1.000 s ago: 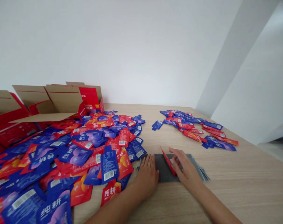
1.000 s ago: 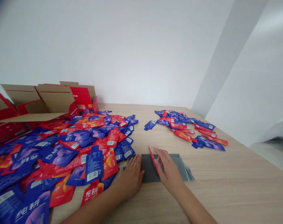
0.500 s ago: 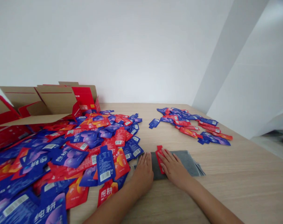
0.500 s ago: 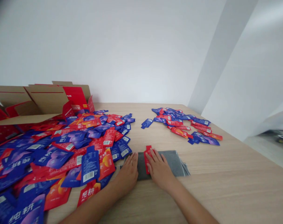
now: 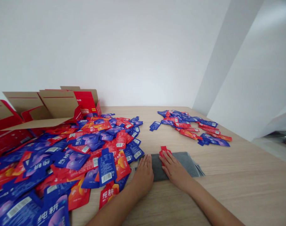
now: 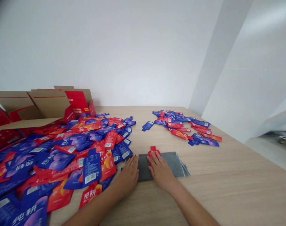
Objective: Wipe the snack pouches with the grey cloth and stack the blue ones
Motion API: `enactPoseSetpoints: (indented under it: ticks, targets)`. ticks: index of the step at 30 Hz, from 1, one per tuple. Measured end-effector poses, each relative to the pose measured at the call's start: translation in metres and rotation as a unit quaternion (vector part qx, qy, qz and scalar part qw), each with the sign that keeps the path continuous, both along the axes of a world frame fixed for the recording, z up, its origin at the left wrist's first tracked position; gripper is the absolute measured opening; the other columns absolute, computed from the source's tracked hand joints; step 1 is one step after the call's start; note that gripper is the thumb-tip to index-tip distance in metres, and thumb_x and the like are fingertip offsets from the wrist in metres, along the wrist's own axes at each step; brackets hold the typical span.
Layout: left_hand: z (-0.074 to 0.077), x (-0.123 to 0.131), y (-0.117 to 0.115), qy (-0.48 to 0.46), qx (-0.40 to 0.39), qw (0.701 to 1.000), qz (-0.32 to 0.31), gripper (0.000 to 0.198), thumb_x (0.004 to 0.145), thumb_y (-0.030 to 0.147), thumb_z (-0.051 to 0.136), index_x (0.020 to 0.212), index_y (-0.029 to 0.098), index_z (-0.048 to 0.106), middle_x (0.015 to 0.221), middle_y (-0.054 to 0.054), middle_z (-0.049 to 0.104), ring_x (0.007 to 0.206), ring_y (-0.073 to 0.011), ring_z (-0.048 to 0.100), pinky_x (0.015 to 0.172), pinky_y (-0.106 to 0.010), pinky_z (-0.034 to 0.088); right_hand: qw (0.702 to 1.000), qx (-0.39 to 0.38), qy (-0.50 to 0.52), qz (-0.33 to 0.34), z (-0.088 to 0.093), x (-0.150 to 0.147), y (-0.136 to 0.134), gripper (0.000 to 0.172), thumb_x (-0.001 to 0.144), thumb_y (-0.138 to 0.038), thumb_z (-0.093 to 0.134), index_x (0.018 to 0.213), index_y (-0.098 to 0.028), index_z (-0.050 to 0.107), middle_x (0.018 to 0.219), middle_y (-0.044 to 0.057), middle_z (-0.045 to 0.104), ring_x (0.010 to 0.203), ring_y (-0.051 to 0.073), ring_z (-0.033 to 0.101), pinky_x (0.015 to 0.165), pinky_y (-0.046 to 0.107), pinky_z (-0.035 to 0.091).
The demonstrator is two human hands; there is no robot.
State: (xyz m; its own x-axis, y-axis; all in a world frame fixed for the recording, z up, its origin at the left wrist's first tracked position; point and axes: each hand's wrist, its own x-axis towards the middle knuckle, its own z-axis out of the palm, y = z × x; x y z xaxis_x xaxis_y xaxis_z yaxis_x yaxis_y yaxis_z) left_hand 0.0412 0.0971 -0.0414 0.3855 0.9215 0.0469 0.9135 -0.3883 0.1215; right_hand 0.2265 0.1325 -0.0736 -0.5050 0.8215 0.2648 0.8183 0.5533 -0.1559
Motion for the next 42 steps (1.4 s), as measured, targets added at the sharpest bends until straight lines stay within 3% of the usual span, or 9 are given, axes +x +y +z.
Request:
enactPoseSetpoints:
  ticks: [3, 7, 12, 18, 23, 26, 34, 38, 42]
  targets:
    - [-0.001, -0.001, 0.0, -0.004, 0.001, 1.0, -0.008, 0.058, 0.079, 0.008, 0.028, 0.136, -0.002, 0.026, 0.143, -0.021, 0.028, 0.133, -0.0254, 0.021, 0.106, -0.043, 0.026, 1.0, 0.008, 0.026, -0.015, 0.003, 0.013, 0.01, 0.044, 0.083, -0.015, 0.037, 0.125, -0.016, 0.052, 0.138, 0.011, 0.042, 0.131, 0.023, 0.032, 0.104, 0.045, 0.034]
    - [-0.002, -0.003, -0.001, -0.012, 0.004, 1.0, -0.015, 0.057, 0.081, 0.01, 0.027, 0.137, 0.0, 0.025, 0.144, -0.02, 0.026, 0.134, -0.025, 0.019, 0.106, -0.043, 0.025, 0.993, 0.033, 0.113, -0.018, 0.028, 0.018, 0.007, 0.048, 0.074, -0.006, 0.038, 0.114, -0.017, 0.06, 0.124, 0.011, 0.055, 0.117, 0.022, 0.048, 0.099, 0.044, 0.039]
    - [0.002, -0.003, -0.002, -0.027, -0.011, 0.999, -0.016, 0.058, 0.08, 0.011, 0.029, 0.137, 0.0, 0.026, 0.144, -0.019, 0.025, 0.134, -0.0245, 0.018, 0.107, -0.042, 0.023, 0.965, 0.07, 0.236, 0.093, 0.057, 0.001, -0.016, 0.039, 0.085, -0.014, 0.04, 0.12, -0.025, 0.053, 0.118, 0.007, 0.059, 0.111, 0.019, 0.052, 0.094, 0.041, 0.044]
    - [-0.002, -0.003, 0.002, -0.001, 0.0, 1.0, -0.029, 0.055, 0.083, 0.014, 0.03, 0.136, 0.001, 0.029, 0.144, -0.019, 0.027, 0.134, -0.0252, 0.02, 0.108, -0.041, 0.02, 0.989, 0.009, 0.108, 0.103, 0.028, -0.019, -0.023, 0.052, 0.088, -0.027, 0.042, 0.139, -0.019, 0.032, 0.141, 0.01, 0.038, 0.131, 0.021, 0.031, 0.105, 0.043, 0.033]
    - [-0.01, -0.002, 0.006, 0.02, 0.014, 0.999, -0.035, 0.054, 0.084, 0.015, 0.03, 0.136, 0.0, 0.03, 0.144, -0.02, 0.026, 0.134, -0.0264, 0.02, 0.108, -0.043, 0.021, 0.999, -0.014, 0.003, 0.049, 0.008, -0.018, 0.002, 0.048, 0.09, -0.024, 0.035, 0.137, -0.015, 0.035, 0.145, 0.01, 0.03, 0.135, 0.022, 0.02, 0.109, 0.045, 0.026]
    - [-0.011, -0.002, 0.006, 0.018, 0.012, 0.999, -0.027, 0.053, 0.084, 0.015, 0.029, 0.135, 0.001, 0.032, 0.143, -0.02, 0.027, 0.134, -0.0263, 0.019, 0.108, -0.044, 0.022, 0.999, -0.03, 0.001, 0.031, 0.01, -0.013, 0.01, 0.047, 0.09, -0.023, 0.034, 0.135, -0.011, 0.038, 0.145, 0.012, 0.029, 0.136, 0.022, 0.018, 0.11, 0.044, 0.024]
    - [-0.002, -0.003, 0.003, -0.015, 0.0, 1.0, -0.024, 0.052, 0.085, 0.014, 0.027, 0.134, 0.001, 0.034, 0.143, -0.019, 0.029, 0.133, -0.0249, 0.022, 0.108, -0.041, 0.023, 0.99, -0.094, 0.023, 0.106, 0.021, -0.004, -0.01, 0.049, 0.091, -0.025, 0.033, 0.139, -0.017, 0.032, 0.146, 0.007, 0.027, 0.136, 0.019, 0.017, 0.11, 0.043, 0.022]
    - [-0.001, -0.003, 0.002, -0.02, 0.004, 1.0, -0.021, 0.051, 0.085, 0.014, 0.028, 0.134, 0.001, 0.035, 0.143, -0.019, 0.029, 0.133, -0.0249, 0.022, 0.107, -0.043, 0.024, 0.994, -0.072, 0.031, 0.08, 0.018, -0.002, 0.001, 0.048, 0.088, -0.021, 0.035, 0.135, -0.013, 0.038, 0.145, 0.01, 0.03, 0.136, 0.02, 0.017, 0.109, 0.044, 0.024]
    - [0.0, -0.003, 0.001, -0.023, 0.007, 1.0, -0.014, 0.049, 0.086, 0.014, 0.028, 0.134, 0.002, 0.035, 0.142, -0.018, 0.03, 0.133, -0.0246, 0.024, 0.107, -0.042, 0.025, 0.996, -0.056, 0.047, 0.047, 0.022, 0.003, 0.005, 0.049, 0.08, -0.012, 0.04, 0.128, -0.014, 0.048, 0.141, 0.011, 0.037, 0.133, 0.022, 0.027, 0.107, 0.045, 0.029]
